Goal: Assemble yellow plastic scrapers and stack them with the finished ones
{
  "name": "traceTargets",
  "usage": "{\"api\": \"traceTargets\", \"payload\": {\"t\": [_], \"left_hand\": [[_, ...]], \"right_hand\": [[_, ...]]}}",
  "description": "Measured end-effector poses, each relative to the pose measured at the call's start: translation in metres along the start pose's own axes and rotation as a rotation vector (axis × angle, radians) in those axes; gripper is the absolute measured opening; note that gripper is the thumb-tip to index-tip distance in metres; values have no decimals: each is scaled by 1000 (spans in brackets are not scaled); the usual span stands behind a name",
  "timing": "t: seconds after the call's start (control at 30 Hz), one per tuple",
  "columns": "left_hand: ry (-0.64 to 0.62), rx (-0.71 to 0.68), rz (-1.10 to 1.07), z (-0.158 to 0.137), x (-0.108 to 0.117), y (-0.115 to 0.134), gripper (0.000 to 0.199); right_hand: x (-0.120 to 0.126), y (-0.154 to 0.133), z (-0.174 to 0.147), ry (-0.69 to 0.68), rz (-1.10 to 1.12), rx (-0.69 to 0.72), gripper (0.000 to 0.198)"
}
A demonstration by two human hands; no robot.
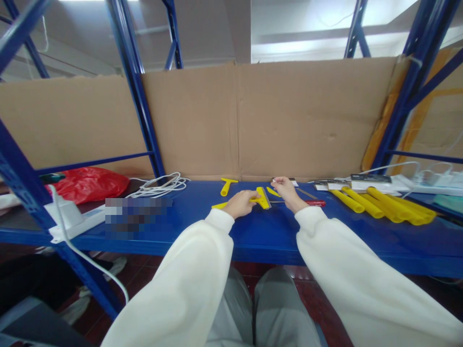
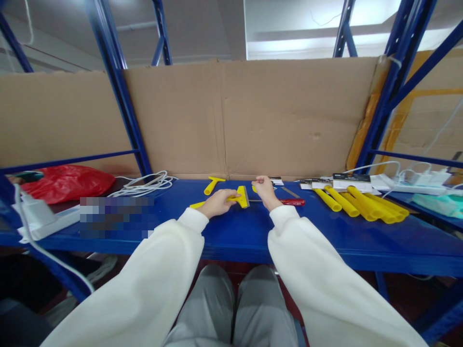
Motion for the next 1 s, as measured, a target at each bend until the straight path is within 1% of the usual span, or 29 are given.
{"api": "traceTargets", "payload": {"t": [0.13,0.23,0.3,0.43,0.53,0.57,0.6,0.63,0.67,0.7,0.73,0.77,0.83,0.9,1.0], "left_hand": [[38,-38,58,0,-1,-1,29],[32,-65,101,-2,0,1,31],[9,-69,119,-3,2,4,35],[-15,-62,115,-5,7,9,50],[-50,-42,125,-5,7,10,46],[-58,-35,124,-5,6,10,43],[-60,-28,121,-5,6,9,41],[-60,-20,117,-5,6,9,40],[-60,-10,114,-5,5,8,40],[-61,1,112,-5,5,8,39],[-63,10,112,-5,5,7,39],[-66,15,112,-5,4,7,39],[-71,19,108,-5,4,7,39],[-74,19,104,-4,4,7,39],[-80,21,103,-4,3,7,39]], "right_hand": [[-7,6,-13,-211,3,-210,20],[-11,7,-22,-345,59,-296,24],[-12,6,-24,-379,63,-312,25],[-13,7,-24,-399,27,-314,29],[-9,10,-15,-428,-26,-284,42],[-5,10,-9,-410,-76,-246,46],[3,9,-1,-366,-155,-180,49],[14,6,7,-280,-281,-89,51],[26,4,15,-175,-450,13,51],[37,1,22,-120,-621,108,51],[48,1,28,-80,-789,156,50],[58,4,33,-53,-934,134,48],[73,11,39,-96,-1119,67,45],[80,19,42,-151,-1196,8,44],[80,25,44,-176,-1202,13,43]]}}
Point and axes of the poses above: each hand's wrist, its own z-axis towards the middle knuckle, its own x-axis out of the back of the hand, y = z × x, the point moved 4 cm from there along z, towards the middle knuckle, and after that the axes turned 11 degrees about z, right-handed, at the moved point
